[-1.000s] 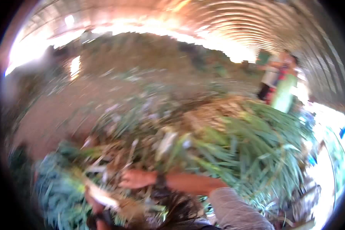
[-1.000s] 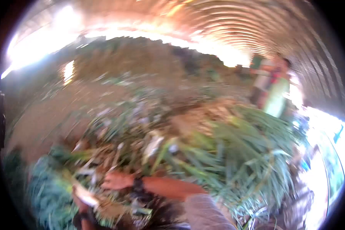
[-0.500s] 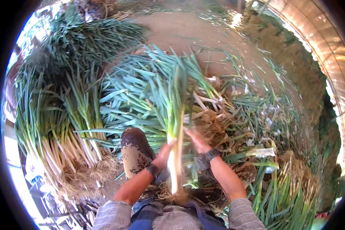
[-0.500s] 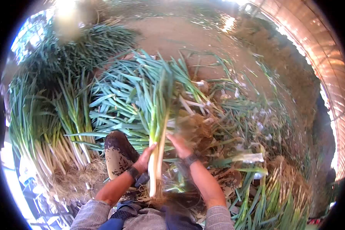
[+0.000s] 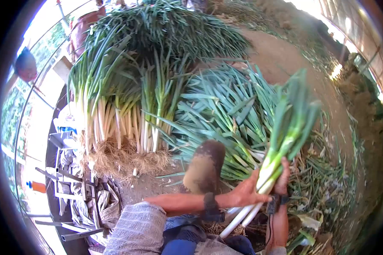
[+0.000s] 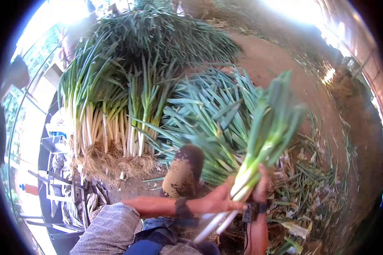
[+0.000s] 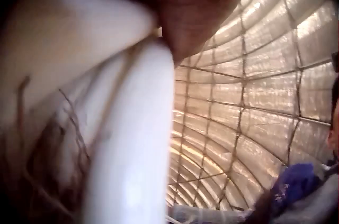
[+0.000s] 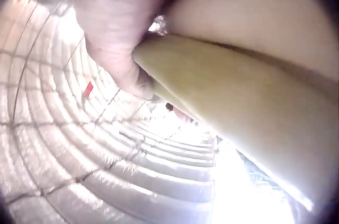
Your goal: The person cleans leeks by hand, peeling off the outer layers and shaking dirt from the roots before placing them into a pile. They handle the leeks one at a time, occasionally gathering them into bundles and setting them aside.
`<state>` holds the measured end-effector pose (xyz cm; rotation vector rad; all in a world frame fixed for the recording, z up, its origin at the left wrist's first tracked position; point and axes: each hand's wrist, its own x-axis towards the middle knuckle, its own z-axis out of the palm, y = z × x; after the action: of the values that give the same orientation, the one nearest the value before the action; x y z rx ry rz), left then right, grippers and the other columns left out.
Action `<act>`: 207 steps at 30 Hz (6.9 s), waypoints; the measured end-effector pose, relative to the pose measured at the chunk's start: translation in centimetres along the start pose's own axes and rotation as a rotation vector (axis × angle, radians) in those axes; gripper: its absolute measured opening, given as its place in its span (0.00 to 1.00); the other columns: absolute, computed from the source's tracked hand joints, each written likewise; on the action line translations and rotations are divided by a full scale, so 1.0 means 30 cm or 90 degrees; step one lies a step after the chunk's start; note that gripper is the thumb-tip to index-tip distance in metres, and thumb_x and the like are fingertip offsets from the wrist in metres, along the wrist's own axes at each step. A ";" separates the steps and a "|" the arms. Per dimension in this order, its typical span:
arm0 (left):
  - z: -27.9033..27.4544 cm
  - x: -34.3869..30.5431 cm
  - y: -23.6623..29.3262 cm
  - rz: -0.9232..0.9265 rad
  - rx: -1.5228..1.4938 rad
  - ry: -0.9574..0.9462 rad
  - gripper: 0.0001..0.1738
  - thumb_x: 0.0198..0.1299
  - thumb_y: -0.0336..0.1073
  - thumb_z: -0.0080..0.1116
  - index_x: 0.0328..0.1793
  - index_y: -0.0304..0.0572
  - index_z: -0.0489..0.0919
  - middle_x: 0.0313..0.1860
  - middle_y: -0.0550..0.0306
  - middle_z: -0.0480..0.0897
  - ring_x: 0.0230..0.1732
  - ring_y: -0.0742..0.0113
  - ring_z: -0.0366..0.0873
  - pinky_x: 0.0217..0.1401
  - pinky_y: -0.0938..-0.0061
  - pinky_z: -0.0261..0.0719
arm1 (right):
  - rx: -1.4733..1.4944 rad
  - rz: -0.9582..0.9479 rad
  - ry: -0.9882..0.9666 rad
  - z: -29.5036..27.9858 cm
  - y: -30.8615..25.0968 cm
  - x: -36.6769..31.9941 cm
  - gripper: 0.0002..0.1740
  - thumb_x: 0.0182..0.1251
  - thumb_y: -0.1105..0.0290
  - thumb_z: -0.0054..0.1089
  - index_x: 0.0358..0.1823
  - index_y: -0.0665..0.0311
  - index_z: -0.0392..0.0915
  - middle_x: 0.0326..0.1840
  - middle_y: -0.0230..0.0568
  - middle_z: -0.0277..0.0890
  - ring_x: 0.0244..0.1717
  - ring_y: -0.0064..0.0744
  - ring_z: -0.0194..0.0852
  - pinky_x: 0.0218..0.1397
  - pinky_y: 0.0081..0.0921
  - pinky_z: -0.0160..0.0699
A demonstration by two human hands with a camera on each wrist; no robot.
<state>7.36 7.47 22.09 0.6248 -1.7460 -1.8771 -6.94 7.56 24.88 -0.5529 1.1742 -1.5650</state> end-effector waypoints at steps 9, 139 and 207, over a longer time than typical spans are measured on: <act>-0.591 -0.143 0.283 0.131 -0.169 0.230 0.46 0.50 0.30 0.65 0.75 0.38 0.56 0.58 0.46 0.74 0.52 0.57 0.78 0.53 0.67 0.86 | -0.153 -0.188 -0.480 0.646 -0.134 0.240 0.42 0.55 0.68 0.69 0.69 0.70 0.56 0.62 0.53 0.66 0.62 0.40 0.69 0.60 0.40 0.77; -0.311 0.623 0.017 -0.021 -0.416 0.173 0.12 0.68 0.39 0.53 0.33 0.47 0.65 0.20 0.69 0.60 0.15 0.78 0.60 0.13 0.77 0.66 | -0.999 -0.064 0.077 -0.844 0.172 0.168 0.21 0.62 0.71 0.62 0.56 0.69 0.75 0.56 0.57 0.76 0.57 0.53 0.74 0.61 0.43 0.73; 0.045 0.611 -0.154 -0.164 -0.385 0.075 0.27 0.64 0.56 0.59 0.45 0.35 0.76 0.20 0.57 0.75 0.14 0.69 0.72 0.15 0.74 0.74 | -0.775 -0.140 0.135 -0.271 -0.099 -0.174 0.29 0.64 0.76 0.53 0.66 0.79 0.59 0.37 0.52 0.75 0.20 0.30 0.72 0.18 0.28 0.78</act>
<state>-7.87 -2.91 17.62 0.7179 -0.9722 -2.3354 -13.20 15.49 25.30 -1.3357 2.2601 -0.9249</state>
